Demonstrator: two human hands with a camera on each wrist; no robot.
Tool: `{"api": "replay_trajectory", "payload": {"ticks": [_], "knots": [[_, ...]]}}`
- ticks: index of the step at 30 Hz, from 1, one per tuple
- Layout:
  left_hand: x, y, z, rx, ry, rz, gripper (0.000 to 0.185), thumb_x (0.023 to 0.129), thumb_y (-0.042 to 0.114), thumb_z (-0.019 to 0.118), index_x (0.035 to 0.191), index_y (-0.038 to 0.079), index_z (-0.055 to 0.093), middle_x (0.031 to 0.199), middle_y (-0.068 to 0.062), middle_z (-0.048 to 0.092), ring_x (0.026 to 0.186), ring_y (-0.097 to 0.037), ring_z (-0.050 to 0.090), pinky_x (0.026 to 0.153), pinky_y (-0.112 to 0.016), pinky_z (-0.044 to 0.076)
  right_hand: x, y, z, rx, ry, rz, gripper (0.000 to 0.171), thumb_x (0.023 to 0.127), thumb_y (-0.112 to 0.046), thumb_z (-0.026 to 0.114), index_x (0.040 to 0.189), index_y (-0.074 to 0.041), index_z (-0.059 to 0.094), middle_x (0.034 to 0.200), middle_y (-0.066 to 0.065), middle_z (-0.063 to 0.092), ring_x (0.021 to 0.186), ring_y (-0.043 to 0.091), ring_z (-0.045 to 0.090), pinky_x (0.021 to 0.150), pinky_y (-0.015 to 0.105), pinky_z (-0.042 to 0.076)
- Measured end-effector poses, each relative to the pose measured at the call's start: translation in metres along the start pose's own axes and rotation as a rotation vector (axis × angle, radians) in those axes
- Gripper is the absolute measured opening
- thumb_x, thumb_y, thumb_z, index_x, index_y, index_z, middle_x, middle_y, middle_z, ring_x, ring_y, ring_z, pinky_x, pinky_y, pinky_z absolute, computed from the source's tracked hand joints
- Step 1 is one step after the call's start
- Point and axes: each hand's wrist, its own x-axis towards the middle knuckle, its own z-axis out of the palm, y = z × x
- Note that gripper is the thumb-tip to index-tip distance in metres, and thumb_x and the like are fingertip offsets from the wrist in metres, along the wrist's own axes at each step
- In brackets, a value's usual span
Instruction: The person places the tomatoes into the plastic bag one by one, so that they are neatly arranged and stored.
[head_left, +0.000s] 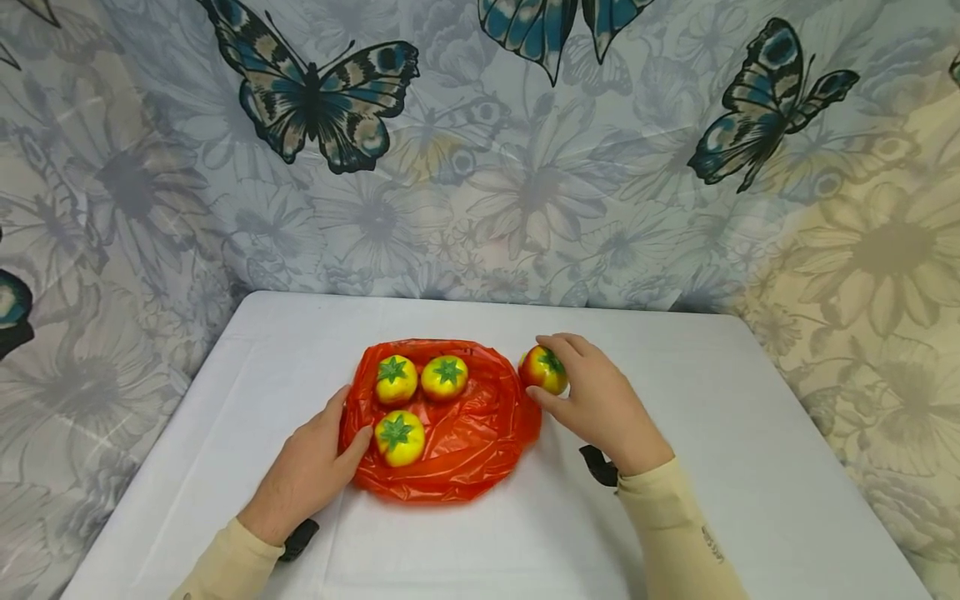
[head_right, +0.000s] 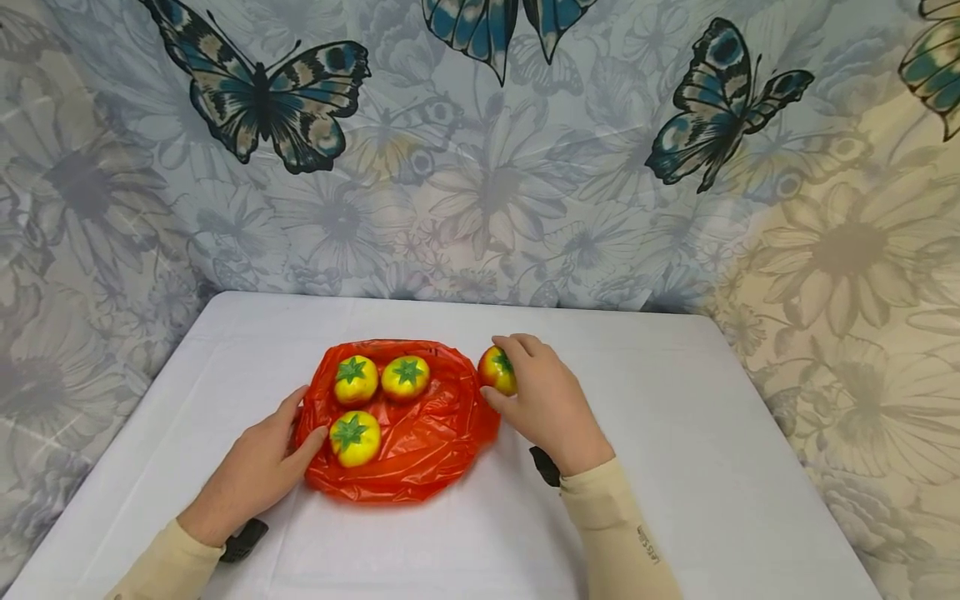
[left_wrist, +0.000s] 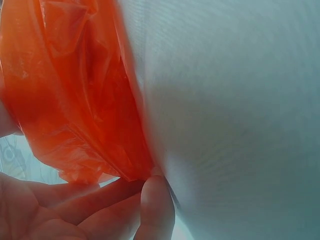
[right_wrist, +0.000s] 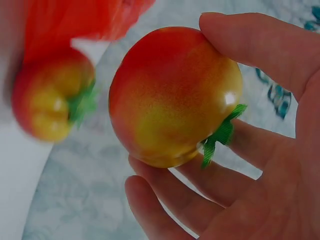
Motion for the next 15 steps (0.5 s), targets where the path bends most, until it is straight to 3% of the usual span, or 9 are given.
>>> {"api": "replay_trajectory", "payload": {"ticks": [15], "knots": [[0.000,-0.001,0.001,-0.014,0.016,0.020,0.078,0.109,0.040,0.061,0.169,0.001,0.029,0.159,-0.024,0.056,0.137,-0.043,0.065,0.105,-0.061,0.060,0.003,-0.051,0.036,-0.013,-0.079,-0.166,0.069,0.093,-0.035,0.086,0.153,-0.017,0.060,0.149,0.005,0.063,0.135,0.029,0.063,0.109,0.049,0.060]]}}
